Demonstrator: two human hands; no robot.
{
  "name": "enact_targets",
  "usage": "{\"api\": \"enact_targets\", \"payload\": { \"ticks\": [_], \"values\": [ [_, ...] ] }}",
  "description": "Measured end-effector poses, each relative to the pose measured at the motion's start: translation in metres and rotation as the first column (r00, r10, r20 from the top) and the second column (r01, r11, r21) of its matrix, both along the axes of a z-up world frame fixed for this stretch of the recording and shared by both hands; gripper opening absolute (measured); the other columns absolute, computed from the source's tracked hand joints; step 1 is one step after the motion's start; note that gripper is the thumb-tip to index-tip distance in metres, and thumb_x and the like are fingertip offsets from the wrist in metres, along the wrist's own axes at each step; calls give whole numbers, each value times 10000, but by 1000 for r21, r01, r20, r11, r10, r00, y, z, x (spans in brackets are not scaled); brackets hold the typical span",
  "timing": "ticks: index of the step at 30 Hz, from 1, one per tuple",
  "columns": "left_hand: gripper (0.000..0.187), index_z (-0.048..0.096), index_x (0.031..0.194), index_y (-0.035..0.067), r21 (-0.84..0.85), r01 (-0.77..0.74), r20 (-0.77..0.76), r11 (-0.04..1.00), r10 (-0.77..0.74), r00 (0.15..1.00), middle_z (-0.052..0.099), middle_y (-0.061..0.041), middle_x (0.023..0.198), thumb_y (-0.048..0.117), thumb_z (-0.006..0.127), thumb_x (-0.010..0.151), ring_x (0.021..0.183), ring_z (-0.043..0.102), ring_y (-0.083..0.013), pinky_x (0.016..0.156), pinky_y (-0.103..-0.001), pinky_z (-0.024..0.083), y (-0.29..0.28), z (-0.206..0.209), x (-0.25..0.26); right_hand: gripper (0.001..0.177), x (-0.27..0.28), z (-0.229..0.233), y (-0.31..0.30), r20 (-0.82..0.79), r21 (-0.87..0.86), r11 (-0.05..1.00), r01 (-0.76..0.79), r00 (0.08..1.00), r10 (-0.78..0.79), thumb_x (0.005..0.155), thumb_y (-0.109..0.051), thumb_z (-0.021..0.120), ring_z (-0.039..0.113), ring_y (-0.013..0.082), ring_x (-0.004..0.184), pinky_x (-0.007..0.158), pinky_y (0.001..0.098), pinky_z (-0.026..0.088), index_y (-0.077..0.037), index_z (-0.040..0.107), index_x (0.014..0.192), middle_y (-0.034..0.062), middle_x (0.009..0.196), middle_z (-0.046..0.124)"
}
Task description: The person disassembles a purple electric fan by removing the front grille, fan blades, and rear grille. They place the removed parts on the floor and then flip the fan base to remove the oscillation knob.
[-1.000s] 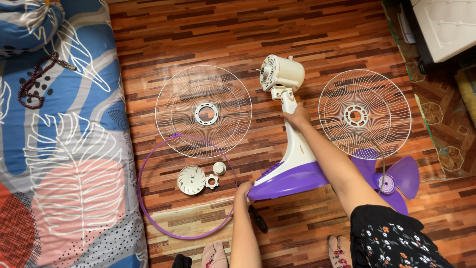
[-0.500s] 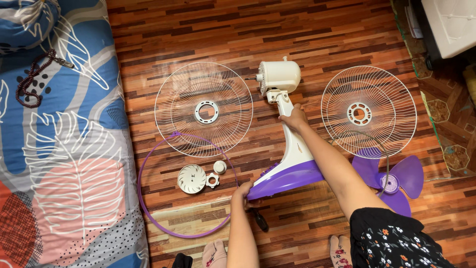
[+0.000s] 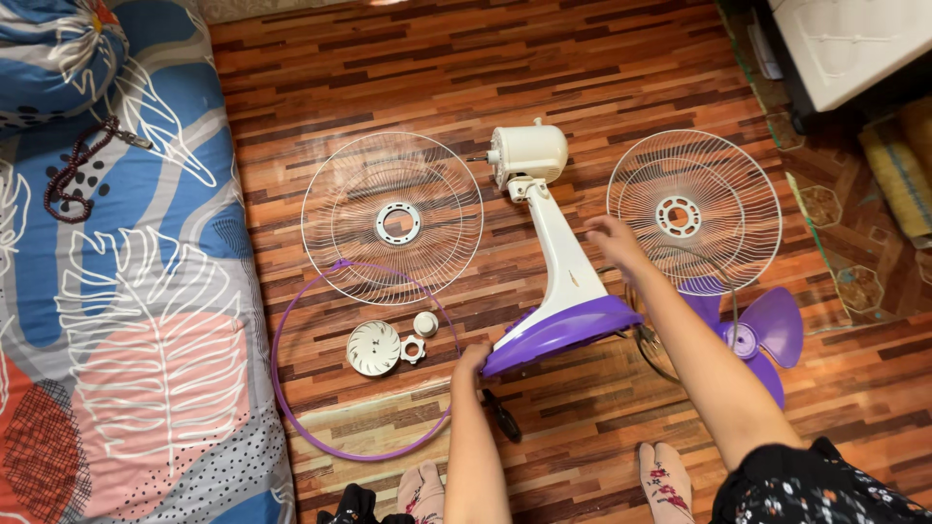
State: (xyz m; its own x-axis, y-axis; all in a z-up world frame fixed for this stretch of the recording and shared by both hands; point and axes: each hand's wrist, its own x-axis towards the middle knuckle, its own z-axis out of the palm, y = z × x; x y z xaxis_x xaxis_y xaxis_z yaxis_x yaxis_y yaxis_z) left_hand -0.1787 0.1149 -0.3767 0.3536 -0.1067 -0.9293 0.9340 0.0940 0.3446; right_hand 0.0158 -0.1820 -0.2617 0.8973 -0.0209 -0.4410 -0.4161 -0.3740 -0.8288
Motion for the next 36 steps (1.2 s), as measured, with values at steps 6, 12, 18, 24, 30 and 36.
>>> {"api": "enact_targets", "payload": {
  "ticks": [6,12,18,24,30,36],
  "values": [
    [338,713,832,-23,70,-191,410,979,146,900,638,-71,701,263,569,939,618,559,-221,524,-394,434,2,19,5,168,-90,-3,-45,487,195,864,464,719,-495,976,72,586,642,152,925,866,262,518,-28,667,1084,55,1015,694],
    [589,761,899,-11,247,-149,666,957,-56,744,714,-98,785,506,511,1028,750,621,-204,723,-344,479,10,40,-1,469,-161,-20,-24,510,-62,994,93,859,-48,757,170,606,642,250,1023,890,328,494,-9,597,1190,119,1080,680],
    [624,573,1355,35,198,-76,730,977,-95,677,668,-151,1255,433,727,899,1144,623,-222,975,-350,476,11,83,-43,418,-155,-19,-34,450,-354,933,70,887,105,870,91,521,709,322,1059,918,400,539,-76,689,1214,184,1136,741],
    [611,519,1442,88,476,13,720,880,-398,569,692,-191,1289,88,711,861,1187,677,-298,970,-400,529,11,108,-56,432,-165,-8,-36,394,-493,869,30,899,192,907,17,482,685,410,1009,900,477,528,-142,712,1237,245,1056,716],
    [450,558,1368,85,563,69,701,824,-520,489,715,-243,1157,174,677,944,1101,692,-377,910,-460,530,23,128,-54,403,-174,45,-37,442,-504,856,112,885,144,912,-74,500,664,435,986,857,523,521,-178,725,1230,238,1056,703],
    [353,599,1270,85,767,-113,608,632,-658,444,708,-286,1021,334,484,1047,997,649,-508,814,-570,498,28,185,-32,305,-163,83,-27,432,-499,854,144,896,102,968,-202,536,683,416,967,850,496,539,-201,730,1203,214,1040,719]
  ]
}}
